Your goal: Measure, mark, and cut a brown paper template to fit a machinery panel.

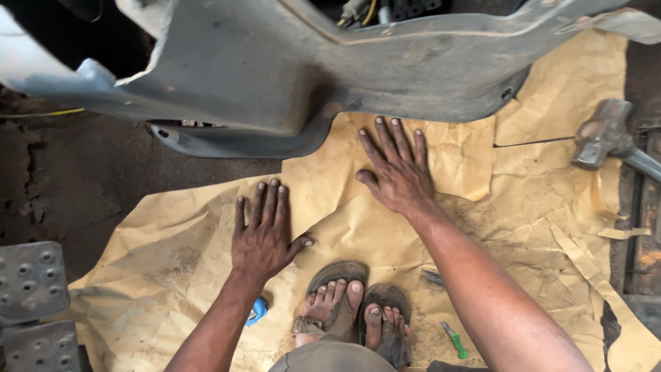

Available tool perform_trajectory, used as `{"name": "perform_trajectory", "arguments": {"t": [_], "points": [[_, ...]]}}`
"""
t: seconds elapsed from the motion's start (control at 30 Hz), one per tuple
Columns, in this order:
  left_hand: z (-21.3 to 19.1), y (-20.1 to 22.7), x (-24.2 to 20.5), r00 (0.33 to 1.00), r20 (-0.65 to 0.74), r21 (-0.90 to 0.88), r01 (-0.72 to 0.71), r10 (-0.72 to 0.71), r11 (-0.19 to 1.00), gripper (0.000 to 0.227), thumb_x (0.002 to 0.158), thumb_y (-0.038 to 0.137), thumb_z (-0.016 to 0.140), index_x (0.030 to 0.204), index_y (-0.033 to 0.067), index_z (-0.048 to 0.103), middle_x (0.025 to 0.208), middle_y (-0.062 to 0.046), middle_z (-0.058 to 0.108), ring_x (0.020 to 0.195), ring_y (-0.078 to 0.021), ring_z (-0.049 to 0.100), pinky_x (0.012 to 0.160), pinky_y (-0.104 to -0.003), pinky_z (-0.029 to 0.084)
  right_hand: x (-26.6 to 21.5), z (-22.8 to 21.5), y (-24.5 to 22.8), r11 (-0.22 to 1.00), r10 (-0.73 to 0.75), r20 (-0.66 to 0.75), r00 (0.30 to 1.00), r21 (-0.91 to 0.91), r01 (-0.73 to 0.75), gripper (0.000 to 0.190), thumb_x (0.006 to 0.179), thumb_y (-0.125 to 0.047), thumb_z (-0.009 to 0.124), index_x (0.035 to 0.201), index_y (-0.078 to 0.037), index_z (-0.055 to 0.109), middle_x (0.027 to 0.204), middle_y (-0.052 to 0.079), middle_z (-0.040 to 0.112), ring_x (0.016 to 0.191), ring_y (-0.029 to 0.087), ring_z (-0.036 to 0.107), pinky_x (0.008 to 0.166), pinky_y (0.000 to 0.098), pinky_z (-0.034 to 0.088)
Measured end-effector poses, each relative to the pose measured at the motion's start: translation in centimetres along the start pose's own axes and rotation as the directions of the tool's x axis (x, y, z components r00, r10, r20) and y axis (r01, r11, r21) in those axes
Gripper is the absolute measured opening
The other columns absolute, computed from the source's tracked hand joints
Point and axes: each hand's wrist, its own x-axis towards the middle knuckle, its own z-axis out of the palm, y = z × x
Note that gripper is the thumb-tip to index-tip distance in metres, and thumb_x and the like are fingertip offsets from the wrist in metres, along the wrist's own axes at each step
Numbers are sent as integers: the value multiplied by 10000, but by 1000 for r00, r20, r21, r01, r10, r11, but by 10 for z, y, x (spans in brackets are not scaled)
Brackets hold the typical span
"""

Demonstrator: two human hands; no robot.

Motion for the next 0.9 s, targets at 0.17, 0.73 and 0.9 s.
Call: {"name": "perform_trajectory", "arguments": {"t": [0.17,0.73,0.9], "points": [[-2,-2,-11,993,95,129,58,-71,990,1050,849,850,244,1601,120,192,1675,-117,163,1555,-292,102,1234,-588,41,-2,-5,0,1000,-9,5,1000,7,9,805,963,-655,435,1643,-311,178,1728,30,79,1584,259,29,1252,574,-23],[-18,-8,-104,900,95,11,426,-425,905,1012,914,703,440,1561,-42,215,1617,-296,241,1535,-419,172,1222,-605,121,0,8,0,995,-78,-69,995,58,82,790,974,-601,451,1646,-232,260,1743,83,116,1602,294,44,1236,629,-10],[-19,13,-81,943,57,-11,328,-327,944,916,971,633,453,1551,-45,245,1581,-358,250,1488,-463,222,1171,-637,147,2,15,3,998,-38,-38,999,45,39,771,981,-648,368,1630,-255,229,1724,67,84,1580,289,8,1224,620,-45]]}}
